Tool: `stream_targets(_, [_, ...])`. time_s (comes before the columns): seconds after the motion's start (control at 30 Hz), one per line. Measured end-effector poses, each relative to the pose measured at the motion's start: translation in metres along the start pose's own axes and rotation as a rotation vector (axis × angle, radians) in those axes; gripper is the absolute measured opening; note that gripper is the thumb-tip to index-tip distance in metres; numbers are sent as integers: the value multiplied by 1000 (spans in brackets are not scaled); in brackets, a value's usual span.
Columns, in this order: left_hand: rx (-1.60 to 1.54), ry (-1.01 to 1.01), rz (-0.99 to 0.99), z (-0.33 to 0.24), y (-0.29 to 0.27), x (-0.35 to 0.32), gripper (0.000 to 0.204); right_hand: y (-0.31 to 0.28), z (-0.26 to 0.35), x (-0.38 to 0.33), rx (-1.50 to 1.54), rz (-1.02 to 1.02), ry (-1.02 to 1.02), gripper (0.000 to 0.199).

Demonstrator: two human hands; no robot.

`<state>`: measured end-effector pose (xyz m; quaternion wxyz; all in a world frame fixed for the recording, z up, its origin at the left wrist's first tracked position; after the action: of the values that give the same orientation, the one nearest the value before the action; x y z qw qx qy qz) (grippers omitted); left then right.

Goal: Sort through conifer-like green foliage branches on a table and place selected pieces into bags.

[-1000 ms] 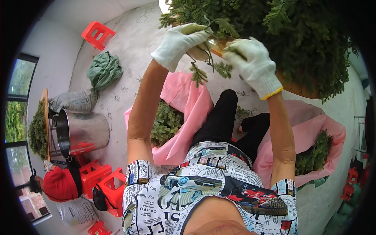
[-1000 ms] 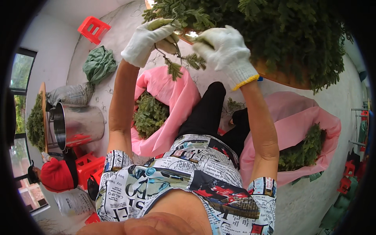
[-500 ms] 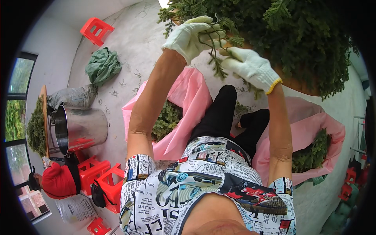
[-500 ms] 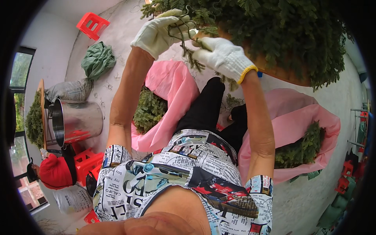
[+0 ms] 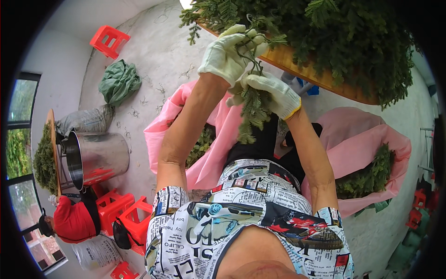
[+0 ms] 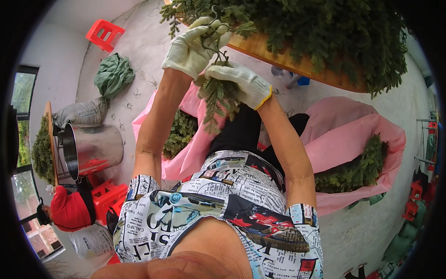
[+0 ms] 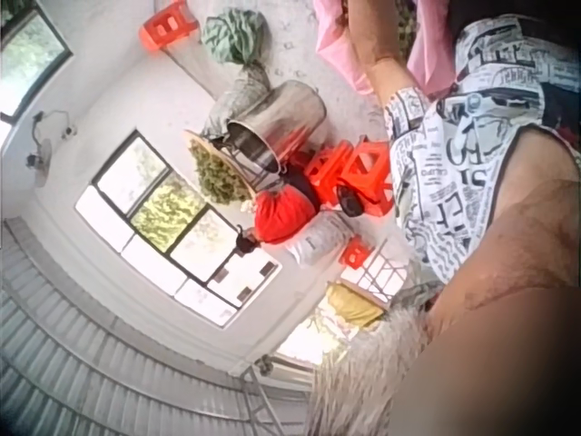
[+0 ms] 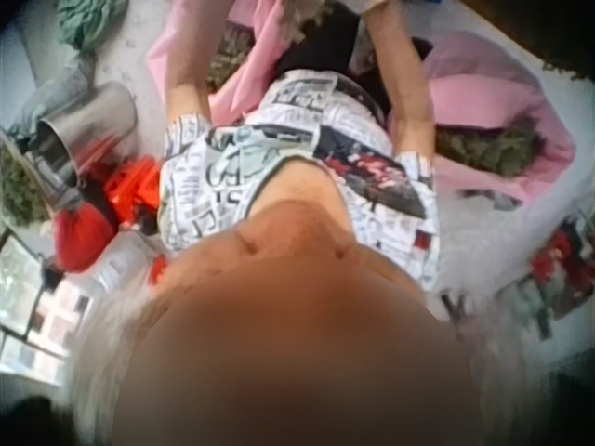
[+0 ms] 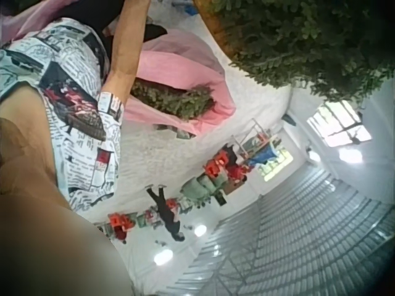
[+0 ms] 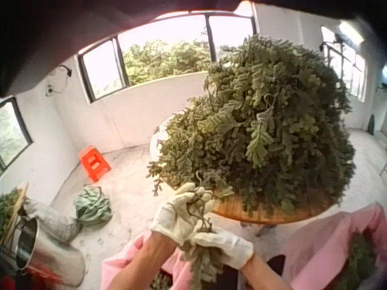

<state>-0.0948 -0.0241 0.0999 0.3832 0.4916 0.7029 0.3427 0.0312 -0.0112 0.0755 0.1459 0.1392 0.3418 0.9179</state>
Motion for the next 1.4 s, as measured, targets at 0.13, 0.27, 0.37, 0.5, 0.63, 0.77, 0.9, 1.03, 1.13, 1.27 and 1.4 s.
stream_targets(0.13, [36,-117,268,0,-4,-4,27,3,3,-9,-126,17,97,19])
stream_targets(0.27, [327,-186,179,-1,0,-23,33,-2,18,-18,-474,68,178,20])
stream_targets(0.37, [1130,8,-522,-29,-11,-63,40,0,35,-34,-773,79,236,21])
stream_targets(0.5, [1572,365,-432,-7,37,-123,59,7,60,-74,-998,105,562,29])
stream_targets(0.63, [1919,176,280,71,80,-132,68,50,65,-100,-1266,395,341,34])
stream_targets(0.77, [1818,-576,122,88,65,-140,19,62,65,-133,-1512,424,254,25])
stream_targets(0.9, [2390,248,884,117,107,-165,47,91,75,-168,-1727,495,75,19])
stream_targets(1.03, [2270,243,903,125,119,-187,41,112,93,-206,-1707,355,-454,11])
stream_targets(1.13, [2035,364,893,104,126,-182,34,116,135,-236,-1804,361,-466,12])
stream_targets(1.27, [2285,148,735,76,116,-157,21,68,220,-299,-2051,-82,134,13])
stream_targets(1.4, [2219,-281,223,174,114,-70,72,-7,257,-358,-1592,-1365,49,35])
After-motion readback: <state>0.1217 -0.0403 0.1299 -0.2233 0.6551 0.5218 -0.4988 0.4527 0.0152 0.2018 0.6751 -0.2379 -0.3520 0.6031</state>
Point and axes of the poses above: each hand's wrist, its own x-axis towards the middle knuckle, its own y-axis out of the palm, z = x × y, the point moved 6 cm from there along x, towards the middle knuckle, and after that the axes turned 15 degrees about -y, right-handed, at the moved point
